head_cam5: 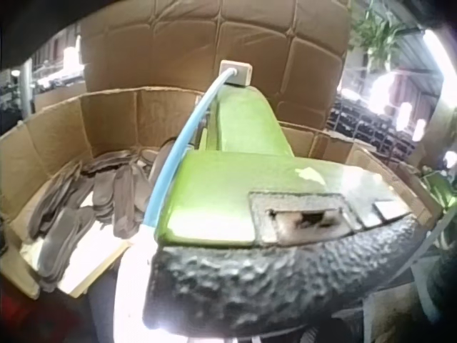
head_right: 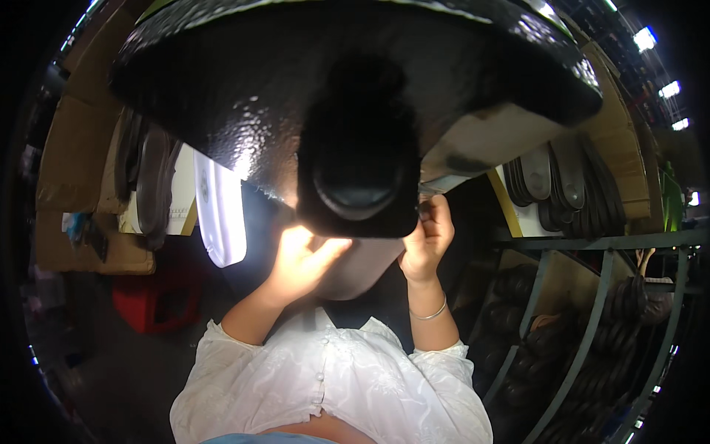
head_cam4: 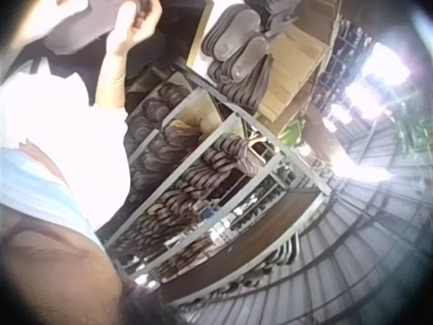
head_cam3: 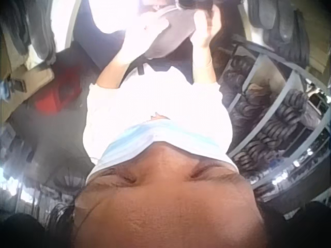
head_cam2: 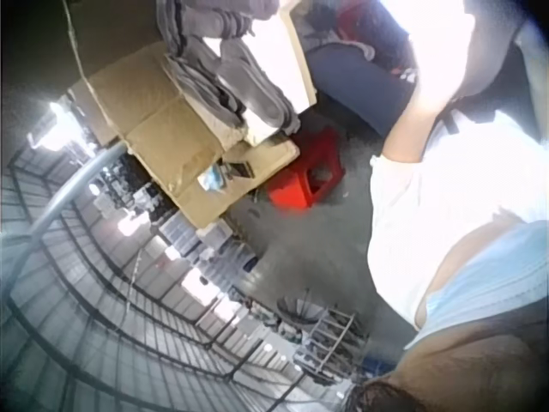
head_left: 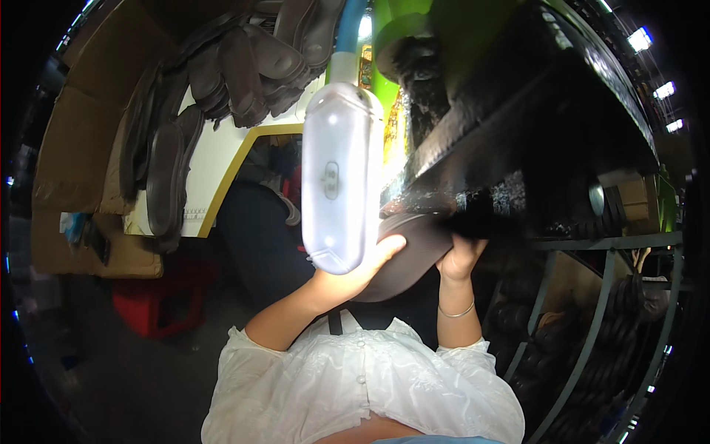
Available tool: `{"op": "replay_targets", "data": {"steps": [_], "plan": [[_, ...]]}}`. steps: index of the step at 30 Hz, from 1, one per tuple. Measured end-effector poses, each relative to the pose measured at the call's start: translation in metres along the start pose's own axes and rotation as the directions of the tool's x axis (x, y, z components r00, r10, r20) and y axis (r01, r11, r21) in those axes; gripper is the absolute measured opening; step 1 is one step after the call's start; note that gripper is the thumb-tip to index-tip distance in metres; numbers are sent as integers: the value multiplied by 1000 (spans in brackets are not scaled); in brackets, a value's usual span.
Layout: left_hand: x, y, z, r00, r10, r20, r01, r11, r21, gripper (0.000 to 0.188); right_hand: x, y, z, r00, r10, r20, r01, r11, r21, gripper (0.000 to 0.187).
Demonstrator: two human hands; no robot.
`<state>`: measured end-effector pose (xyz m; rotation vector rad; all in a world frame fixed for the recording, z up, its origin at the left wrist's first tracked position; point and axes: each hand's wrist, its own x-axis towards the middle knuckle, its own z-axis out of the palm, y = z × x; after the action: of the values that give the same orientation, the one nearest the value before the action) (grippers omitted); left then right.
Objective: The person repeatedly picks up brown shoe soles from a pile on a table and presses them against a rotating grinding wheel on a green machine. They handle the soles one at a time, turning them to smooth different edges, and place the finished soles back onto the table.
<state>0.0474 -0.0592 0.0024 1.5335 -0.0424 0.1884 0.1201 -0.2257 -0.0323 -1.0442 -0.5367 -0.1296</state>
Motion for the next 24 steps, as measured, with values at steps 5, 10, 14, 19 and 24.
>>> {"op": "replay_targets", "data": {"steps": [5, 10, 14, 19, 24], "plan": [[8, 8, -9, 977, 203, -67, -181, 952, 246, 27, -8, -8, 16, 984, 74, -164, -85, 994, -65, 48], [-26, -35, -11, 972, 120, -202, -58, 956, 289, 24, 5, -23, 30, 974, 213, 76, -207, 975, -79, 59], [-39, -51, 9, 927, -9, -375, -55, 986, -159, 31, 17, -26, 39, 881, 428, 202, -412, 903, -121, 30], [-6, -4, 15, 935, 262, -241, -224, 959, 175, 25, 15, -12, 31, 777, 599, 194, -603, 796, -45, 35], [15, 13, 8, 987, 150, -62, -147, 988, 49, 21, -14, -14, 11, 775, 563, 288, -574, 817, -54, 43]]}}
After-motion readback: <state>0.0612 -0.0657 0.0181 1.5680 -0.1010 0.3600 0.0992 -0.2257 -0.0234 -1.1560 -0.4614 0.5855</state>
